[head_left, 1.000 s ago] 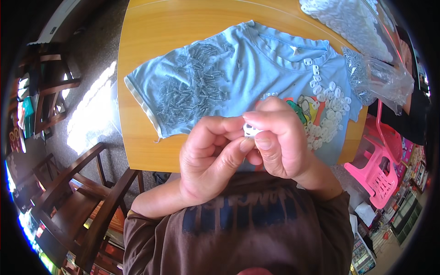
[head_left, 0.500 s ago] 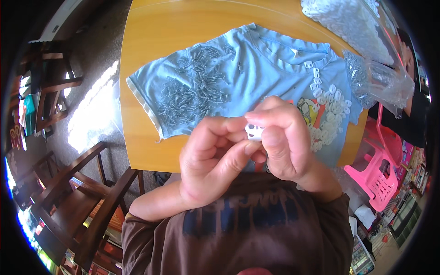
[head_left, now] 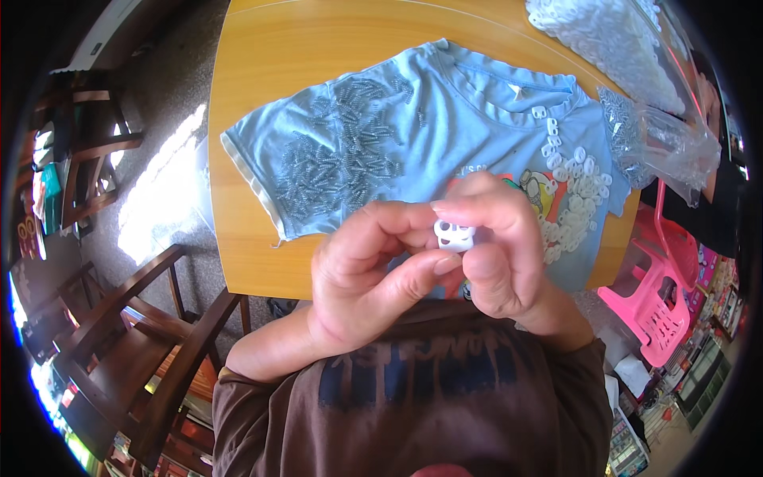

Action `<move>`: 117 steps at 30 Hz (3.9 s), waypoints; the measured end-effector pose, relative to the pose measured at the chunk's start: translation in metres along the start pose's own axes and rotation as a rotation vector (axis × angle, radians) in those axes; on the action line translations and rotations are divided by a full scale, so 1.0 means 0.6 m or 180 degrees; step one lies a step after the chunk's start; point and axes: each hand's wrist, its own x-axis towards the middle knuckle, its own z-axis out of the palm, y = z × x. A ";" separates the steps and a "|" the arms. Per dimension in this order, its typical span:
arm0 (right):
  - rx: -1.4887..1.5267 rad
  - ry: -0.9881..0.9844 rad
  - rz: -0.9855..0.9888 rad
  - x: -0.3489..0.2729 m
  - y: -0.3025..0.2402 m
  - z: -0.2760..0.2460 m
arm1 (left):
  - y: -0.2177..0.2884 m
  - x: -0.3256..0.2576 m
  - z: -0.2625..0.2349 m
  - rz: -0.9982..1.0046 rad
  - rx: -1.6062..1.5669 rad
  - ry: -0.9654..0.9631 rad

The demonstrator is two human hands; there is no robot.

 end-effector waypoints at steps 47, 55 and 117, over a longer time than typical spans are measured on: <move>-0.0418 0.0458 0.0502 -0.016 -0.047 -0.004 | 0.081 -0.092 -0.092 0.1310 0.1593 0.1362; -0.0281 0.0546 0.0696 -0.002 -0.045 -0.019 | 0.065 -0.187 -0.331 0.0970 0.1845 0.3594; -0.1879 0.2569 0.2324 -0.184 -0.051 -0.246 | -0.123 0.349 0.127 0.1758 0.4808 -0.1832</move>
